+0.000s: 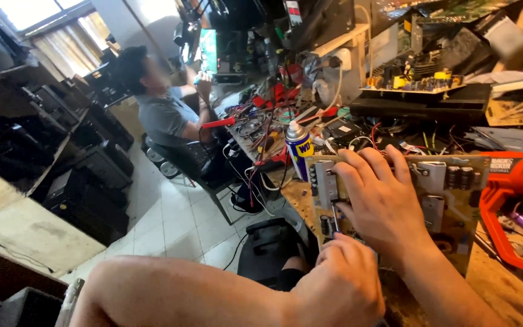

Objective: The person is reassembling an electronic device by using a screwdriver to secure components onto a circuit board at a repair bench.

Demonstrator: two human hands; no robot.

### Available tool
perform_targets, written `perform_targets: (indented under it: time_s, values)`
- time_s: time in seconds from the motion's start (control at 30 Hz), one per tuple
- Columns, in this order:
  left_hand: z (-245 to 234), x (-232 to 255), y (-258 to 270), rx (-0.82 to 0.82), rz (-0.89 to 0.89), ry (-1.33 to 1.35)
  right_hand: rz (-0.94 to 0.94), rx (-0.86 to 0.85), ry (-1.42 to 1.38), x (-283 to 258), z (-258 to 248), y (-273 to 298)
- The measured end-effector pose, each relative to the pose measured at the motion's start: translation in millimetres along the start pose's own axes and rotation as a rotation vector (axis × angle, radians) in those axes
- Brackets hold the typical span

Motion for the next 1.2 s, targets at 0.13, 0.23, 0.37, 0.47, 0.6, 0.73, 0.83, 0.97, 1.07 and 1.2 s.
perform_targets:
  time_s: [0.13,0.23,0.37,0.47,0.6,0.73,0.83,0.97,1.07,1.2]
  values:
    - [5.1,6.9,3.6,0.083,-0.006,0.175,0.009,0.0,0.057,4.2,5.9,1.4]
    - [5.1,2.7,3.5,0.026,-0.025,0.113,0.012,-0.006,0.082,4.6,6.8,2.5]
    - [12.4,8.1,8.3,-0.187,0.143,0.058,-0.012,0.017,0.132,4.9,5.7,2.0]
    - [1.8,-0.3,5.1,0.008,0.033,0.037,-0.009,0.011,0.124,3.3,0.7,0.5]
    - [6.7,1.3,15.8,0.072,-0.085,0.16,-0.036,0.024,0.211,-2.4,-4.7,3.5]
    - [24.0,-13.3,27.2,0.067,-0.327,0.332,0.019,0.053,0.38,-7.0,-21.5,-0.3]
    - [36.1,-24.4,32.5,0.052,-0.443,0.429,0.046,0.049,0.476,-7.7,-21.1,-0.9]
    - [70.5,-33.1,40.6,-0.03,-0.603,1.119,0.033,0.023,0.578,-5.4,-20.5,1.5]
    - [92.2,-37.0,53.5,-0.428,-0.977,1.698,0.016,-0.069,0.66,-9.0,-20.5,1.5]
    - [107.2,-12.6,70.5,-0.517,-1.235,1.981,-0.032,0.009,0.58,-16.4,-25.5,1.7]
Point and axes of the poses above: each hand's wrist, its own y-axis away from the middle knuckle, its own z-axis out of the palm, x = y × z, the point moved 7 cm from there along -y, towards the middle knuckle, and after that the axes turned 5 degrees about -z, right-handed, at the moved point
